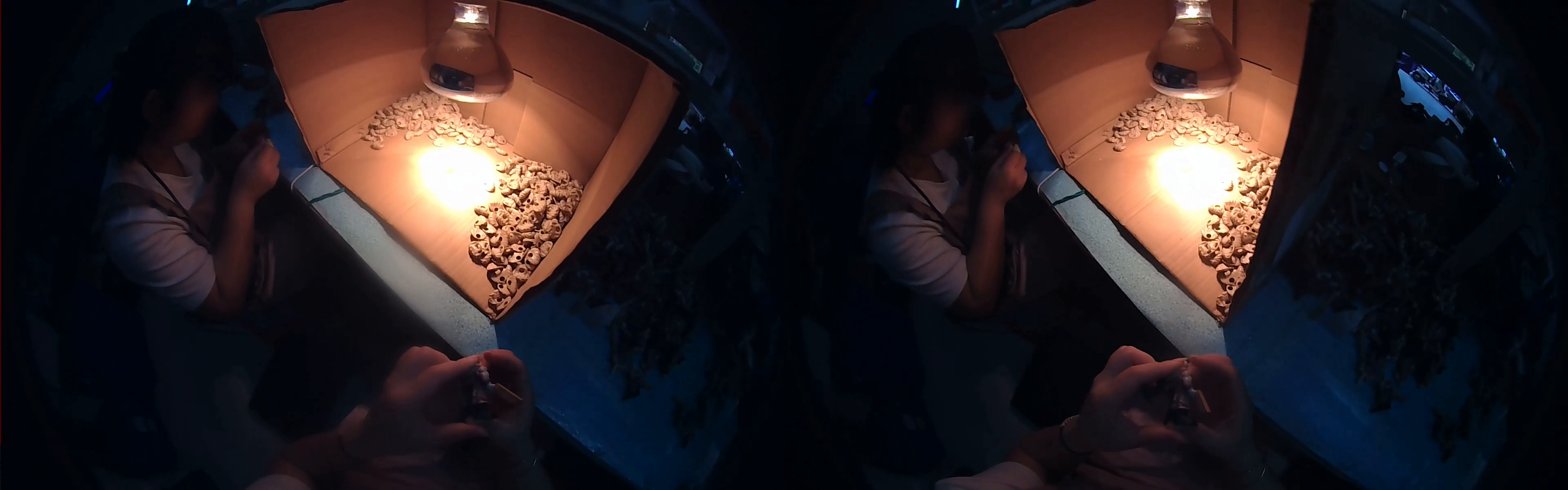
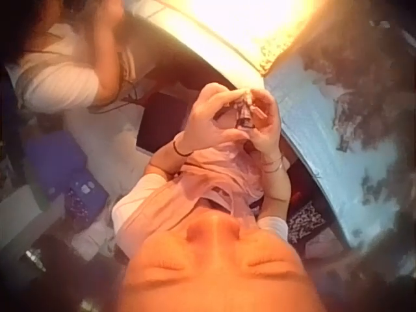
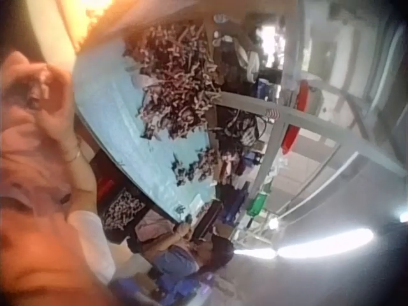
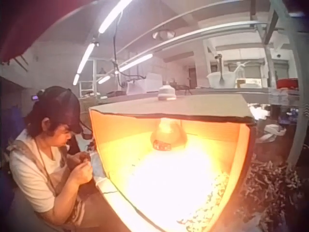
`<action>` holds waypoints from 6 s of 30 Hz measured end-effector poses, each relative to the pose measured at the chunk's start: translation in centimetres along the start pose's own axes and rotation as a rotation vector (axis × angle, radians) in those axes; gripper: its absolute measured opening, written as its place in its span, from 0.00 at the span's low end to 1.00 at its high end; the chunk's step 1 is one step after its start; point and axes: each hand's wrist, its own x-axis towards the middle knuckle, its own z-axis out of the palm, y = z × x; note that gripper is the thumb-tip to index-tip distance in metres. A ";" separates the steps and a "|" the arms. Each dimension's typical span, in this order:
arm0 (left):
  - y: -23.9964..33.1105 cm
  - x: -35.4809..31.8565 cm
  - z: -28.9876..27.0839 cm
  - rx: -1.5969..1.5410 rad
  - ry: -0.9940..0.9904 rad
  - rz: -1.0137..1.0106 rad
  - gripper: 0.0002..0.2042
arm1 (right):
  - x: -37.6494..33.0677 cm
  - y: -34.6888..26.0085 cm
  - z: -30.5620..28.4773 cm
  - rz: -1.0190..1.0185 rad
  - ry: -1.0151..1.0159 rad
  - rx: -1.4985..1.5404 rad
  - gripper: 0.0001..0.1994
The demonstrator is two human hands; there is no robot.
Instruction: The person assembles figurines by taking components from a lighted box and the table, applying adhesive from a squeeze bottle, and attaching the parts together by hand.
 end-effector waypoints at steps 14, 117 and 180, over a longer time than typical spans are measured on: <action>-0.3 -1.2 2.3 -0.023 0.052 -0.027 0.34 | -1.7 0.3 -2.4 0.079 0.024 -0.021 0.35; -0.3 0.5 9.6 -0.791 -0.056 -0.394 0.14 | 1.4 -6.0 -16.1 -0.483 0.455 -1.457 0.16; 0.3 2.0 7.4 0.087 0.190 0.422 0.15 | -9.1 -9.7 -4.9 -0.880 0.479 -0.992 0.27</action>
